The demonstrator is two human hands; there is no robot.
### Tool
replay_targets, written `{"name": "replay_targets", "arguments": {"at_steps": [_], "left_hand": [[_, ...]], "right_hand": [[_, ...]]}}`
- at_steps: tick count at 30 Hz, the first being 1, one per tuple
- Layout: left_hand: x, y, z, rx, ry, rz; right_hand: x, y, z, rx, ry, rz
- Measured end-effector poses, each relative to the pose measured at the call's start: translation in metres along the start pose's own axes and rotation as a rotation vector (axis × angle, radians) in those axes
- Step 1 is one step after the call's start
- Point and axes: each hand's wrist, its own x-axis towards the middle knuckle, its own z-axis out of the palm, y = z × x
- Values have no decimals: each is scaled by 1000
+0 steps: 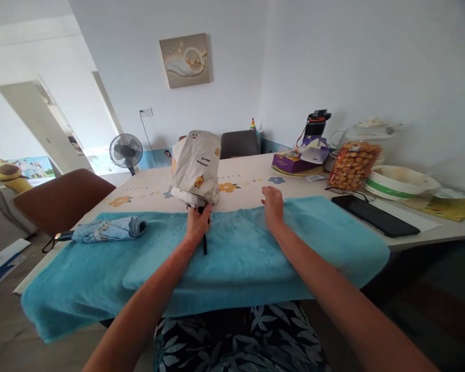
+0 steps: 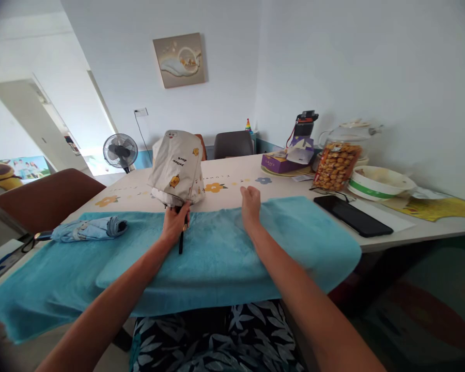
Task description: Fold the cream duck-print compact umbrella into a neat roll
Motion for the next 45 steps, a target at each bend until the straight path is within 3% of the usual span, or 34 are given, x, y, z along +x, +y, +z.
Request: {"name": "replay_targets", "arguments": {"at_steps": [2, 7, 9, 12, 17, 25, 32, 37, 42, 45], "left_hand": [[1, 5, -1, -158, -62, -127], [4, 20, -12, -494, -205, -591], [5, 23, -14, -530, -213, -665], [5, 22, -14, -497, -225, -654], [6, 19, -13, -499, -278, -655], [8, 18, -11, -557, -183, -636], [8, 17, -9, -455, -145, -625], [9, 19, -9, -498, -144, -681], [10, 18, -10, -533, -136, -663], [10, 17, -12, -555, -142, -689]], "right_hand": [[-6, 3, 2, -99, -78, -186], [-34, 0, 9, -407, -404, -821], [-45, -4, 14, -535, -497, -971], [-54, -8, 22, -700, -584, -1068], [-45, -7, 36, -731, -556, -1051], [-29, -2, 39, -569, -454, -890], [-35, -4, 42, -579, -656, -935], [-27, -4, 36, -489, -463, -841], [-24, -5, 33, -420, -462, -777], [-18, -6, 29, -332, -370, -712]]}}
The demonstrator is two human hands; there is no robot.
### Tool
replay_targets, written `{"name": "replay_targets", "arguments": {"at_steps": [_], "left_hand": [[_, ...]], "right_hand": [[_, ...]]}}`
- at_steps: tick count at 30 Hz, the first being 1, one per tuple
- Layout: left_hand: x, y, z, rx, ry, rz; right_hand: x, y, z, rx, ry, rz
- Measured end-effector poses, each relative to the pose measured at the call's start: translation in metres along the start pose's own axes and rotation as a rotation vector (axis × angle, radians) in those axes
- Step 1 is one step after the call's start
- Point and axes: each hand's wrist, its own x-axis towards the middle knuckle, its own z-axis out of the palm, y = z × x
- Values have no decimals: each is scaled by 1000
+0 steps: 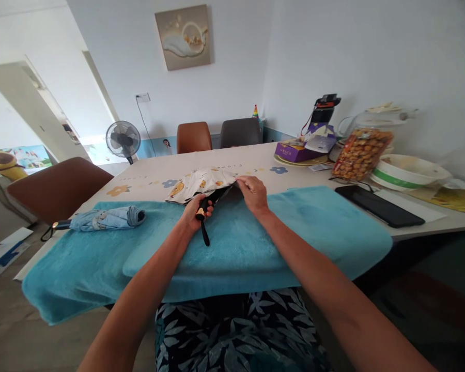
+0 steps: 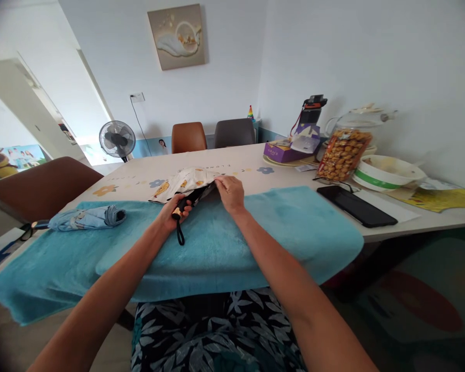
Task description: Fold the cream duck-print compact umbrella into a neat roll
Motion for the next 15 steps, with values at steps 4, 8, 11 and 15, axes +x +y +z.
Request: {"name": "replay_targets", "arguments": {"at_steps": [4, 8, 11, 15], "left_hand": [[-1, 5, -5, -109, 1, -28], [0, 10, -11, -204, -12, -25], [1, 13, -15, -261, -30, -42], [-1, 16, -15, -283, -24, -17]], "right_hand": [[8, 17, -6, 174, 245, 259], [18, 37, -7, 359, 545, 645], [21, 41, -8, 419, 569, 700], [14, 26, -6, 247, 480, 394]]}}
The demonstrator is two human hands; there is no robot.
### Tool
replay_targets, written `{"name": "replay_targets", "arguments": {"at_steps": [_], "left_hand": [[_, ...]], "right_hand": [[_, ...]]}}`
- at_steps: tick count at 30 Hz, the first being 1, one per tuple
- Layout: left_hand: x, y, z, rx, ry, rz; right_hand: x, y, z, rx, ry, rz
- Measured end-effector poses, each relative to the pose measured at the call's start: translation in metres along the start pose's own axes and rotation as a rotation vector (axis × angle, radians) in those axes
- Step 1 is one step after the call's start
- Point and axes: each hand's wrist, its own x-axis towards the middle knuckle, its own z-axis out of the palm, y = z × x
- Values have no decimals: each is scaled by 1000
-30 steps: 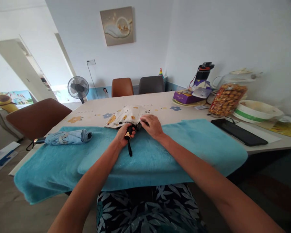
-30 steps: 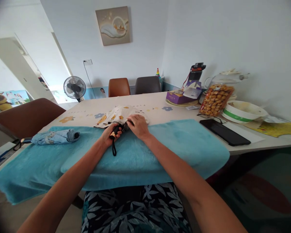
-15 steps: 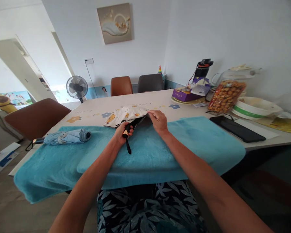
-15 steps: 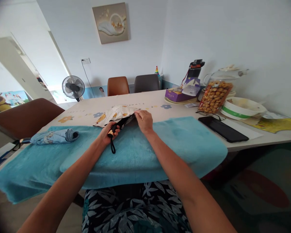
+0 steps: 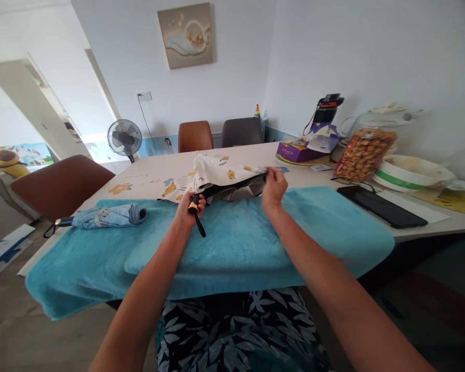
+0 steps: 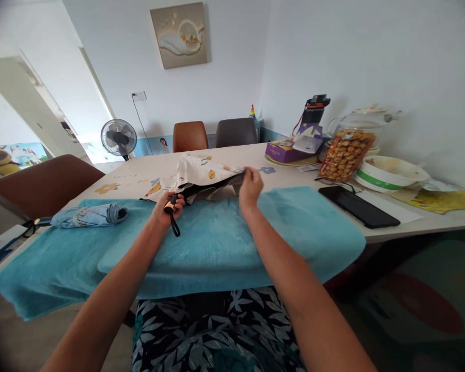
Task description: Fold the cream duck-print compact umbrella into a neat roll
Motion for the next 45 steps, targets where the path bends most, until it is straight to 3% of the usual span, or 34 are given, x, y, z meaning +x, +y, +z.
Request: {"name": "replay_targets", "arguments": {"at_steps": [2, 3, 7, 10, 15, 18, 21, 23, 27, 31, 34, 37, 39, 42, 45], "left_hand": [[-1, -1, 2, 39, 17, 32], [-1, -2, 2, 69, 25, 45], [-1, -6, 3, 209, 43, 74], [-1, -10, 4, 295, 49, 92], [0, -12, 4, 360, 62, 109], [2, -14, 4, 394, 70, 138], [4, -17, 3, 462, 65, 184], [6, -19, 2, 496, 61, 198], [9, -19, 1, 491, 66, 190], [8, -18, 0, 482, 72, 172], [7, -18, 0, 483, 61, 176], [8, -20, 0, 516, 43, 203], [9, -20, 0, 546, 41, 220], [10, -20, 1, 558, 64, 205], [10, -20, 2, 550, 67, 187]], "right_hand": [[-11, -7, 2, -76, -306, -94], [-17, -10, 3, -87, -382, -102], [-27, -19, 4, -83, -388, -82], [-26, -28, 6, -185, -424, -192], [-28, -47, 22, -613, -790, -609], [-29, -59, 35, -972, -931, -723], [-20, -75, 46, -1126, -945, -621], [-6, -88, 53, -1115, -852, -544], [39, -114, 66, -932, -605, -487], [76, -130, 82, -641, -544, -436], [66, -132, 91, -482, -715, -330], [28, -127, 98, -493, -1138, -152], [3, -121, 102, -520, -1317, -100], [-14, -114, 111, -452, -1222, -154], [-6, -116, 112, -382, -1071, -152]]}}
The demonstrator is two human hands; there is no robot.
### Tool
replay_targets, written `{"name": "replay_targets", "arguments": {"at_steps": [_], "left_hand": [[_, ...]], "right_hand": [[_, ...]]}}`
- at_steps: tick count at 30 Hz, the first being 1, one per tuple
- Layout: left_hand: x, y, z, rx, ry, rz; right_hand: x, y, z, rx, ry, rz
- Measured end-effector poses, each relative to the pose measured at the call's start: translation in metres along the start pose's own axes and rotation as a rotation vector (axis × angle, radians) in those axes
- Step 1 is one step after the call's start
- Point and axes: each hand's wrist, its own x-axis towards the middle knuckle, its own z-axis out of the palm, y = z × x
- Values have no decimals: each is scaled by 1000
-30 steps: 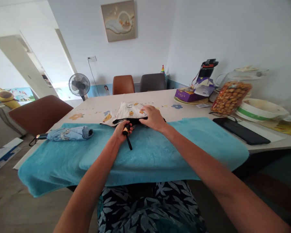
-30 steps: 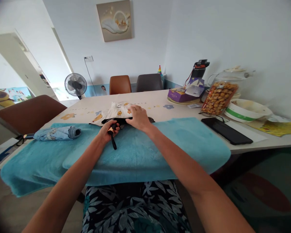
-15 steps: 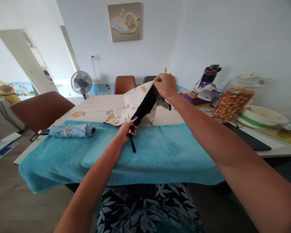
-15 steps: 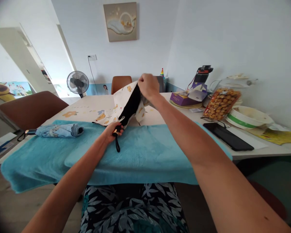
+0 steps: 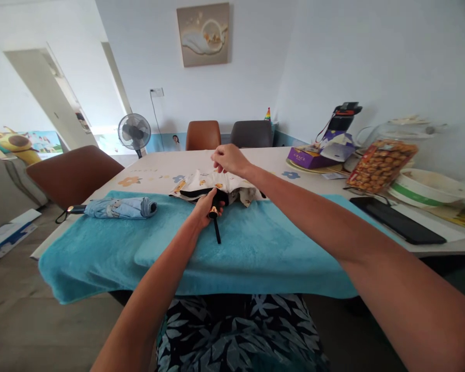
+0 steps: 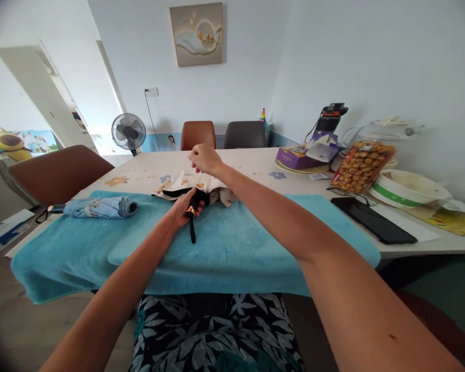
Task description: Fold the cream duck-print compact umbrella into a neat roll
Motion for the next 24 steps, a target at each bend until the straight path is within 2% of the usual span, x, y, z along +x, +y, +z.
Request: {"name": "replay_targets", "arguments": {"at_steps": [3, 5, 7, 10, 13, 18, 20, 24], "left_hand": [[0, 1, 0, -13, -8, 4], [1, 1, -1, -2, -8, -2], [2, 1, -2, 32, -15, -5], [2, 0, -2, 110, -12, 24], [2, -1, -2, 188, -4, 44], [4, -1, -3, 340, -5, 59], [3, -2, -3, 543, 74, 131], [-11, -7, 0, 1098, 414, 408]], "right_hand": [[-9, -1, -18, -99, 2, 16], [-26, 0, -26, -256, -109, 28], [-48, 3, -26, -457, -260, 19], [-77, 16, -14, -716, -329, 5], [-92, 30, 2, -856, -249, -2], [-95, 43, 15, -874, -90, 25], [-94, 47, 16, -862, -59, -1], [-92, 59, 20, -832, 29, -47]]}}
